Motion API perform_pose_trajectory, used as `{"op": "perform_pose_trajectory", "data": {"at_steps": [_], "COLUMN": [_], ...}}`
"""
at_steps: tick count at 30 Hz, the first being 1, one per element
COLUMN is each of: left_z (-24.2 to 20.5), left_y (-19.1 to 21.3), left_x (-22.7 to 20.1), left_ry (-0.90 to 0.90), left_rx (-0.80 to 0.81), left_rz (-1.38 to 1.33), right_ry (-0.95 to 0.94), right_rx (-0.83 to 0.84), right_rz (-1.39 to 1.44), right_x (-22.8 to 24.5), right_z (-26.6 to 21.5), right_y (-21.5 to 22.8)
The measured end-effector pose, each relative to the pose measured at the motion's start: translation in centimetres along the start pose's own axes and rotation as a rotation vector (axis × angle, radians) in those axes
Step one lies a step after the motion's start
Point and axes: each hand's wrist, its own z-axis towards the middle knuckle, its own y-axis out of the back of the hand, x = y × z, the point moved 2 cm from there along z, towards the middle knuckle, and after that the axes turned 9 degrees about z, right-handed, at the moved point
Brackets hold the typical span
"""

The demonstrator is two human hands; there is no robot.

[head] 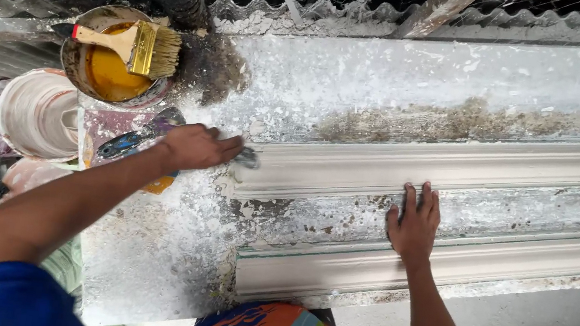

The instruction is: Trimming and cleaning excess material from decorative plaster moldings using a putty knife.

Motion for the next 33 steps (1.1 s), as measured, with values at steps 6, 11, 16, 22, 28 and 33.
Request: {"op": "perform_pose_trajectory", "data": {"at_steps": [6,11,16,22,28,33], "left_z": [2.7,1.1,3.9,3.2,6.3,5.2], "left_y": [2.4,3.6,3.1,4.1,2.2,2.5], "left_x": [-0.8,1.3,0.1,1.3,-0.3,0.4], "left_ry": [0.024,-0.067,-0.059,-0.094,-0.078,-0.074], "left_rx": [-0.145,0.094,0.071,0.123,0.007,-0.028], "left_rz": [0.0,-0.041,-0.061,-0.056,-0.028,-0.058], "right_ry": [0.052,-0.019,-0.091,-0.133,-0.15,-0.162], "right_rx": [-0.046,0.025,0.121,0.192,0.19,0.209], "right_rz": [-0.04,-0.015,0.03,0.043,0.052,0.032], "right_x": [-0.1,-0.1,0.1,0.0,0.3,0.3], "right_z": [-0.1,0.4,0.2,0.3,0.2,0.3], "right_y": [-0.1,0.1,0.2,0.4,0.5,0.6]}}
